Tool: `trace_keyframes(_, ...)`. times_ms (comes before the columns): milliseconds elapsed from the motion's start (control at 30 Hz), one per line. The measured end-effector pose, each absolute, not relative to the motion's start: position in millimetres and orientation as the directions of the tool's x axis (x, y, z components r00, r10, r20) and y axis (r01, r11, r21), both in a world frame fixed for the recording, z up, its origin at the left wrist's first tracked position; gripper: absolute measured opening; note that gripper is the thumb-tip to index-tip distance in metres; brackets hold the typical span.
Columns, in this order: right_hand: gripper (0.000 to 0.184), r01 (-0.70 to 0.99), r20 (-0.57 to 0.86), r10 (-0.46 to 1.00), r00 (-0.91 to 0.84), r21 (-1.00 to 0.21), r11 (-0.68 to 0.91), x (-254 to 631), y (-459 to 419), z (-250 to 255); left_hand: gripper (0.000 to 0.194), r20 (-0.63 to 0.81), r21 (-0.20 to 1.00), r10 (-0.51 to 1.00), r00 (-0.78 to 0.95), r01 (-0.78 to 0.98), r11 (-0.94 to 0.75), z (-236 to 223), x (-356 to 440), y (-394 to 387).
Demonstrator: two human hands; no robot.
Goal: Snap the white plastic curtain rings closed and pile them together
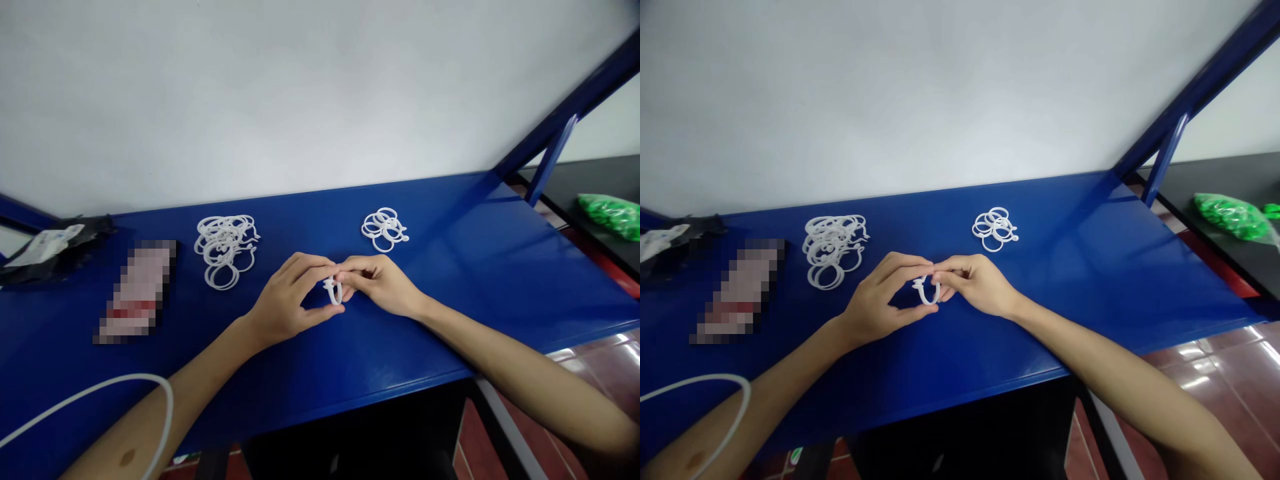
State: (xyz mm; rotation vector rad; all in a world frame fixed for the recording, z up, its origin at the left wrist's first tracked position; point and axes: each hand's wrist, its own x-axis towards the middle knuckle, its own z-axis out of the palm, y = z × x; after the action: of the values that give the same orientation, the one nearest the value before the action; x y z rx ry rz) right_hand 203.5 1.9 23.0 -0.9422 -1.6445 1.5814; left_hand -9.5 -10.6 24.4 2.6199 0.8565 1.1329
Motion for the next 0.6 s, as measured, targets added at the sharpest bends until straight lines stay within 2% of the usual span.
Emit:
trace_keyframes(67, 0.024, 0.219, 0.116, 0.890, -0.441, -0.948, 0.232, 205.0, 0.0, 26.4, 0.042, 0.588, 0.403, 0.608, 0.533, 0.458, -0.792, 22.6, -9.8, -10.6)
trace_keyframes(133, 0.021, 0.368, 0.307, 0.876, -0.373, -0.818, 0.443, 207.0, -2.9, 30.9, 0.041, 0.552, 0.418, 0.651, 0.521, 0.503, -0.757, 19.8, -10.8, -10.3)
trace_keyframes(233, 0.022, 0.383, 0.461, 0.773, -0.437, -0.682, 0.623, 209.7, -7.1, 35.6, 0.036, 0.545, 0.381, 0.649, 0.531, 0.533, -0.756, 16.4, -11.7, -9.1)
trace_keyframes(300, 0.029, 0.338, 0.481, 0.693, -0.537, -0.631, 0.699, 210.5, -8.8, 36.1, 0.031, 0.559, 0.342, 0.613, 0.559, 0.518, -0.784, 15.9, -11.3, -8.5)
trace_keyframes(400, 0.025, 0.314, 0.466, 0.625, -0.626, -0.584, 0.749, 210.4, -9.3, 34.2, 0.026, 0.568, 0.287, 0.565, 0.599, 0.499, -0.818, 17.3, -10.1, -8.9)
trace_keyframes(600, 0.018, 0.275, 0.432, 0.614, -0.661, -0.621, 0.734, 210.6, -8.6, 32.3, 0.034, 0.531, 0.263, 0.547, 0.648, 0.488, -0.833, 18.4, -10.1, -11.3)
